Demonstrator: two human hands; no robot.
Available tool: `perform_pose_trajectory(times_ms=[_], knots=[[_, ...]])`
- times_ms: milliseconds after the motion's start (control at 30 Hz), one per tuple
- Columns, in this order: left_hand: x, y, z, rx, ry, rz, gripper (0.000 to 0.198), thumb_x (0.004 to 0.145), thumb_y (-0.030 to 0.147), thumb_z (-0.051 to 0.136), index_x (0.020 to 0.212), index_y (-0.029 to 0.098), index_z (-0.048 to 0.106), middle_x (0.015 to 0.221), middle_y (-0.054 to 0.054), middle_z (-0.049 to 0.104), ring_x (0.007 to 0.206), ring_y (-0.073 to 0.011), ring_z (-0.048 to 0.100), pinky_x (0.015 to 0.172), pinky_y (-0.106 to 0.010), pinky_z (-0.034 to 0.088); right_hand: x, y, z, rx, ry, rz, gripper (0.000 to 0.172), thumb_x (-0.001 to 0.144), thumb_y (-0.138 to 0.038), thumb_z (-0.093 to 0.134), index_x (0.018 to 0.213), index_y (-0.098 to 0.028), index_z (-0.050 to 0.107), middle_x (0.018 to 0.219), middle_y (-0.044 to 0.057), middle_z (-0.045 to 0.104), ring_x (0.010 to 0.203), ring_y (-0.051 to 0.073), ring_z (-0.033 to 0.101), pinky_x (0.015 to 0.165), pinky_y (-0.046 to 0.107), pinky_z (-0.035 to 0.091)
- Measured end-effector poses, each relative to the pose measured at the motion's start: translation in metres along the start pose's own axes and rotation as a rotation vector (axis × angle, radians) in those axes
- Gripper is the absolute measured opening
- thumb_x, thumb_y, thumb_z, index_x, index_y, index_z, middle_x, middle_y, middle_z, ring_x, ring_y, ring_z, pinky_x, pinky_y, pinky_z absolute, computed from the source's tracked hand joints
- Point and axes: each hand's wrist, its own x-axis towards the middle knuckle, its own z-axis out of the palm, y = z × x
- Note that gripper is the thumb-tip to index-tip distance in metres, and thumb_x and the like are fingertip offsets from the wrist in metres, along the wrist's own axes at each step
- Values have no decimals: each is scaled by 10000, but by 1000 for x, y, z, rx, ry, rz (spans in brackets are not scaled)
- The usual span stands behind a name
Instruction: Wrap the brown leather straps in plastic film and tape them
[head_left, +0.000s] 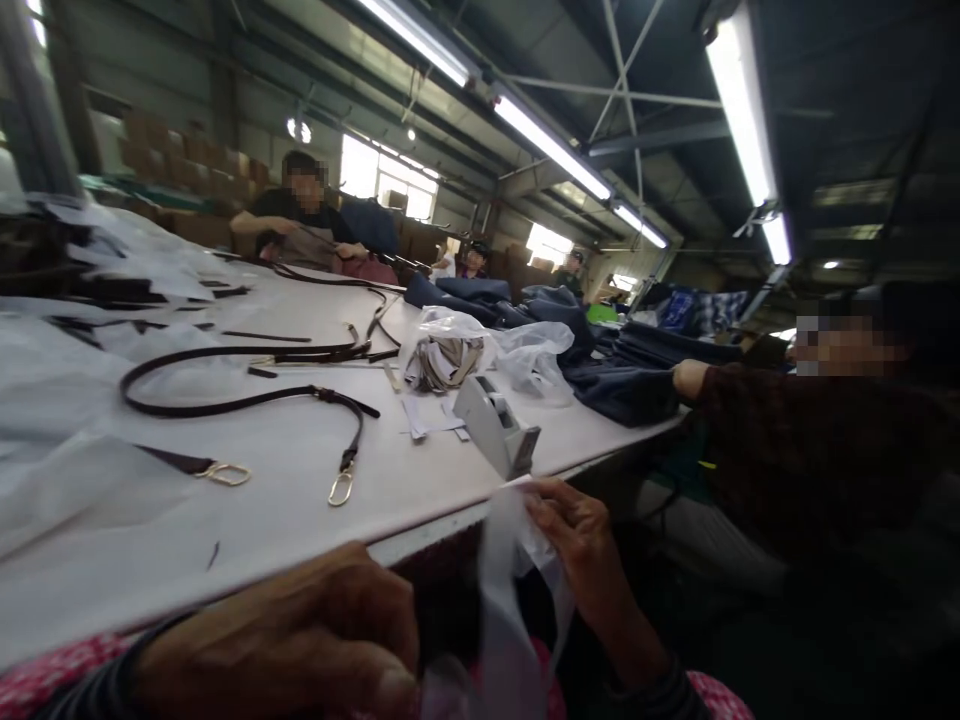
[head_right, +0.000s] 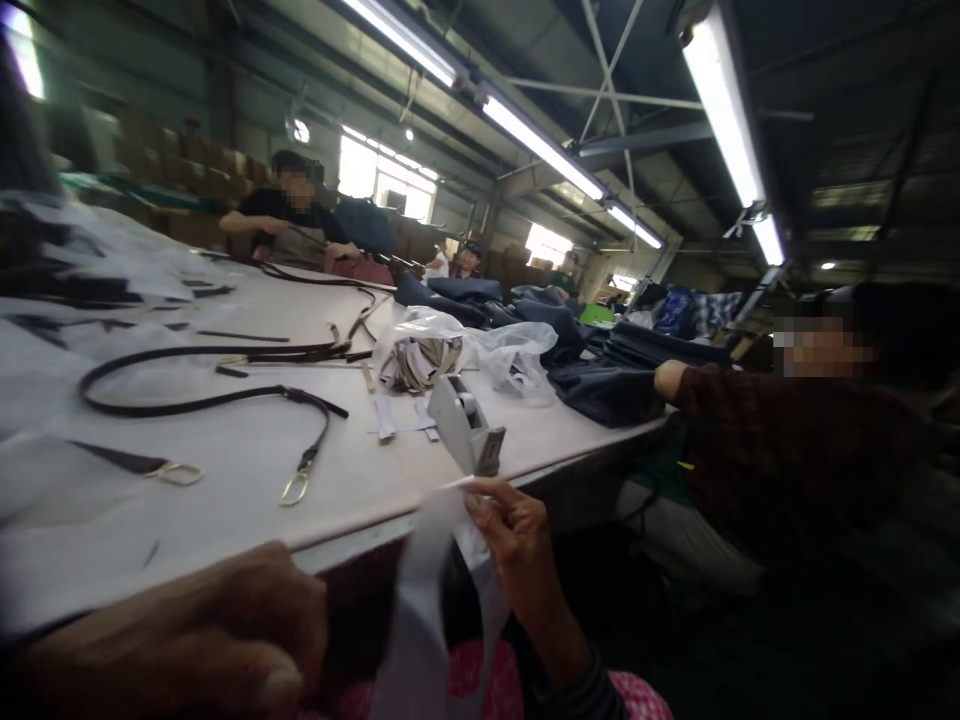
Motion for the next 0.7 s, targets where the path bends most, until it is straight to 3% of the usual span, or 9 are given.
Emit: perform_pose_trajectory(times_ms=[100, 167, 233, 333, 400, 533, 633, 700], knots=[[9, 9, 39, -354, -91, -182, 492, 865, 589, 703, 1082, 147, 700, 964, -121, 715, 951, -289, 674, 846, -400, 544, -19, -3, 6, -118, -24, -91, 275, 862, -453, 736, 989, -218, 800, 508, -52, 471, 465, 94, 344, 451, 235, 269], [16, 11, 62, -585, -145, -308, 486, 873, 591, 695, 1045, 137, 710, 935, -111, 717, 924, -273, 678, 826, -380, 548, -31, -1, 9, -222, -79, -154, 254, 907, -423, 699, 1070, -255, 797, 563, -31, 566, 502, 125, 468, 490, 244, 365], [22, 11, 79, -819, -205, -428, 463, 903, 575, 669, 1002, 126, 717, 915, -104, 714, 900, -250, 679, 810, -355, 549, -39, 6, 13, -289, -178, -171, 260, 952, -398, 649, 1160, -305, 773, 755, 6, 717, 654, 182, 641, 616, 268, 491], [28, 6, 90, -1111, -208, -545, 304, 895, 433, 736, 892, 131, 698, 856, -64, 693, 811, -181, 661, 780, -296, 540, -44, 23, 17, -371, -280, -188, 336, 988, -359, 596, 1310, -366, 692, 1040, 31, 775, 907, 240, 726, 825, 314, 545], [31, 3, 90, -1211, -145, -566, 220, 848, 315, 795, 826, 143, 659, 813, -32, 671, 752, -144, 633, 760, -263, 525, -45, 33, 17, -401, -264, -196, 364, 977, -350, 609, 1336, -365, 670, 1035, 39, 769, 876, 237, 719, 817, 315, 543], [28, -1, 83, -1151, -105, -478, 202, 894, 299, 738, 823, 160, 610, 833, -29, 666, 753, -148, 608, 720, -250, 489, -45, 34, 19, -193, -298, -45, 344, 895, -444, 706, 1210, -305, 709, 798, 2, 680, 690, 184, 615, 665, 273, 492], [16, -1, 75, -928, -169, -357, 227, 897, 339, 730, 830, 163, 604, 772, -1, 614, 691, -127, 532, 645, -218, 425, -40, 25, 25, 67, -410, 42, 442, 910, -566, 649, 1220, -256, 708, 954, 45, 683, 849, 213, 630, 735, 296, 497], [4, 0, 69, -763, -275, -279, 247, 895, 371, 724, 820, 168, 604, 774, 9, 570, 713, -133, 494, 654, -219, 414, -32, 24, 33, 264, -422, 136, 481, 945, -608, 573, 1180, -219, 731, 1013, 81, 690, 896, 224, 636, 753, 312, 504]])
